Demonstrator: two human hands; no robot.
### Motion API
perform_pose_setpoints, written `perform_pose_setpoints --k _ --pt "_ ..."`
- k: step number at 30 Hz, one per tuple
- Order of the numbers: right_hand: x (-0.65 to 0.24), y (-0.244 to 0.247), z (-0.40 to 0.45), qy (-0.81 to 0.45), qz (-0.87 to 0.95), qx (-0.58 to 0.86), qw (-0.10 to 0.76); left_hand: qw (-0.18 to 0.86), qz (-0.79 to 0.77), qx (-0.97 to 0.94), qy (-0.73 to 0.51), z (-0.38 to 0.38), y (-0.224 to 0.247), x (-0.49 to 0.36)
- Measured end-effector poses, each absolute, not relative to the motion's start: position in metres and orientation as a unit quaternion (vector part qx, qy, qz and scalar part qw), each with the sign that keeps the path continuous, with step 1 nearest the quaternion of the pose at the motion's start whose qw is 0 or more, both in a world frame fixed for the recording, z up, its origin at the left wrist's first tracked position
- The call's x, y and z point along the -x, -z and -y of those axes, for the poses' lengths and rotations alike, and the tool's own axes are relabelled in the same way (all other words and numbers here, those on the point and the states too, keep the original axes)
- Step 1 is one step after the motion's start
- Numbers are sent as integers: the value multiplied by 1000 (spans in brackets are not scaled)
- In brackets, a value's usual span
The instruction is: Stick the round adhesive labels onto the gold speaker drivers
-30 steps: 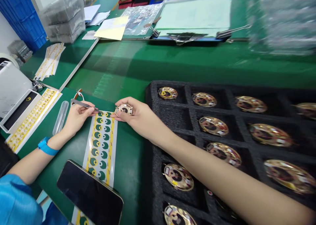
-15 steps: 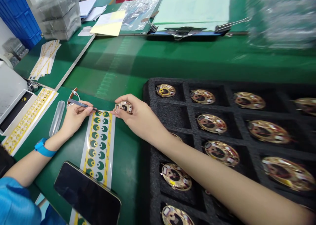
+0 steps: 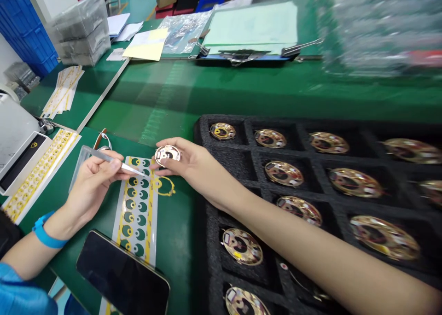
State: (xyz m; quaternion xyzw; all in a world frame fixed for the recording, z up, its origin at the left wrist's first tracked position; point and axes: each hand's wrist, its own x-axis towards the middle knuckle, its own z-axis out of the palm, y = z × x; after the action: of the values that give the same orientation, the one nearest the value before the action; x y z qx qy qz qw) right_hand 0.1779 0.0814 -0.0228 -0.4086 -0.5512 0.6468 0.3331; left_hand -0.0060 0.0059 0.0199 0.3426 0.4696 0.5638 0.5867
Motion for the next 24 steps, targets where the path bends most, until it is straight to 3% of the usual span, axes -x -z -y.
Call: perform_pose_setpoints --k 8,24 --pt "-220 15 -3 -804 443 298 260 605 -510 -310 -528 33 -21 -18" --pt "-228 28 15 -841 410 234 263 565 -549 -382 -483 32 1 -12"
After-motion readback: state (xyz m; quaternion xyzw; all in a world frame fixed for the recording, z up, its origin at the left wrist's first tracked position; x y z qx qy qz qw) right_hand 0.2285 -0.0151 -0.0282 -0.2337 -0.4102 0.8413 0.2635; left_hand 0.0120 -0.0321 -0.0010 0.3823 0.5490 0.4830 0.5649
